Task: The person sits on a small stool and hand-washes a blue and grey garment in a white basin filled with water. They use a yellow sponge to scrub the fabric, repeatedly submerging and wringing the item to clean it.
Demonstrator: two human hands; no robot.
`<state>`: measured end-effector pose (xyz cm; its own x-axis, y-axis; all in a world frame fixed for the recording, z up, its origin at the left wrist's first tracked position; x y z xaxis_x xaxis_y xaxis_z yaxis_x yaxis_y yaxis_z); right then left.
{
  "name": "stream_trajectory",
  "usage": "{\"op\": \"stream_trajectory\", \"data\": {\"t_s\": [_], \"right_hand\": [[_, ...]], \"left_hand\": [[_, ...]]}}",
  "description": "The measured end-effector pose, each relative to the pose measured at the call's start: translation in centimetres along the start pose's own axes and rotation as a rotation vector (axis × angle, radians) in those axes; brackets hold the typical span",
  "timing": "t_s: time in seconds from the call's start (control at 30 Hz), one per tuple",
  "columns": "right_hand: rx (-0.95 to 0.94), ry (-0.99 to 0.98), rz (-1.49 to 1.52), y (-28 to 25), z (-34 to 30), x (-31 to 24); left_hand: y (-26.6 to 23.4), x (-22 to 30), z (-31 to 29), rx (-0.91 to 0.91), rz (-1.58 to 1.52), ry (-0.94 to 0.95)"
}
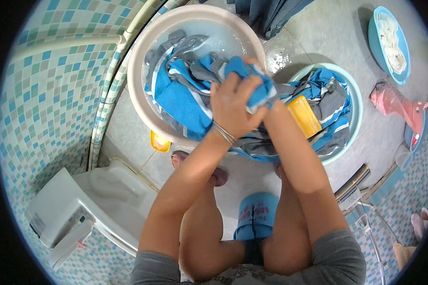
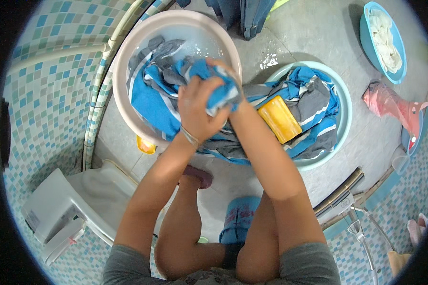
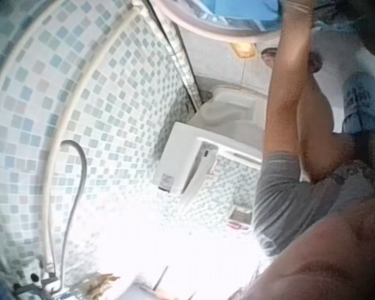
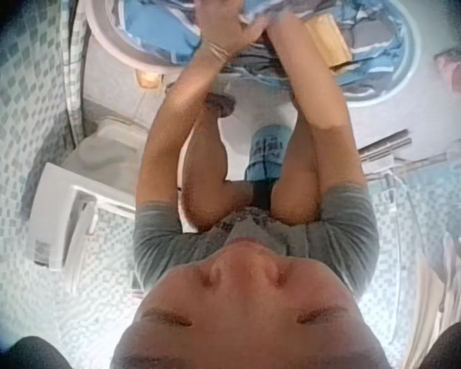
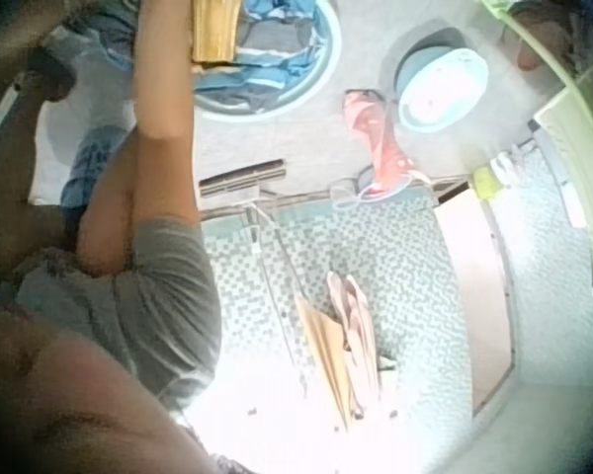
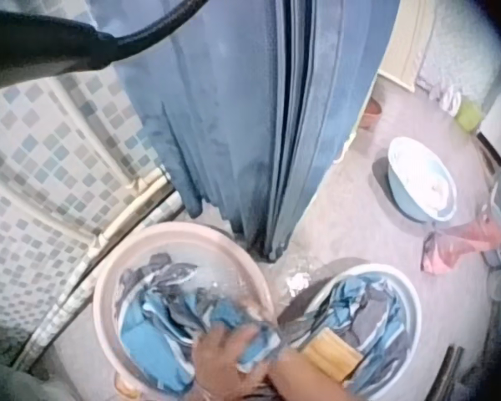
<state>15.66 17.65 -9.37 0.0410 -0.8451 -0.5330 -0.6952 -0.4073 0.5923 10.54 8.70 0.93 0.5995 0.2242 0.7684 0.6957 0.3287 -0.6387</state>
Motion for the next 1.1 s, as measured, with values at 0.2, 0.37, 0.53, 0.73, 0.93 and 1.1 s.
{"op": "stream_trajectory", "data": {"t_s": [0.2, 0.37, 0.53, 0.73, 0.93, 1.1], "right_hand": [[0.258, 0.074, 0.005, 5.3, -4.9, -1.1], [0.405, -0.288, -0.342, 1.4, -2.5, -0.5], [-0.008, -0.032, -1.119, 3.1, -8.1, -2.1], [0.448, -0.603, -1.690, -0.3, -15.2, -5.6], [0.550, -0.384, -2.024, -4.3, -16.2, -2.9], [0.474, -0.015, -2.184, -4.3, -15.0, -3.8]], "left_hand": [[-1.0, -7.5, 3.1, 0.365, -0.326, -0.025], [1.2, -1.6, -0.2, 0.293, -0.174, 0.082], [-3.7, -8.1, -1.1, 0.103, -0.198, 0.058], [-7.8, -6.1, -3.9, -0.228, -0.122, -0.137], [-8.6, -7.0, -3.6, -0.221, -0.089, -0.149], [-5.1, -5.0, -4.1, -0.250, 0.190, -0.069]]}}
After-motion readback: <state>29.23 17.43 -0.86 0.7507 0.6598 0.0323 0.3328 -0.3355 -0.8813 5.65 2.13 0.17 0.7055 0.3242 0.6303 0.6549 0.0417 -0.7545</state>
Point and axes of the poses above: each hand's wrist, its own z-axis towards the middle knuckle, its own y-axis out of the palm, x = y × z, the point moved 1 cm from there along z, towards the middle knuckle, and after that the axes turned 11 degrees about -z, right-handed, at the moved point
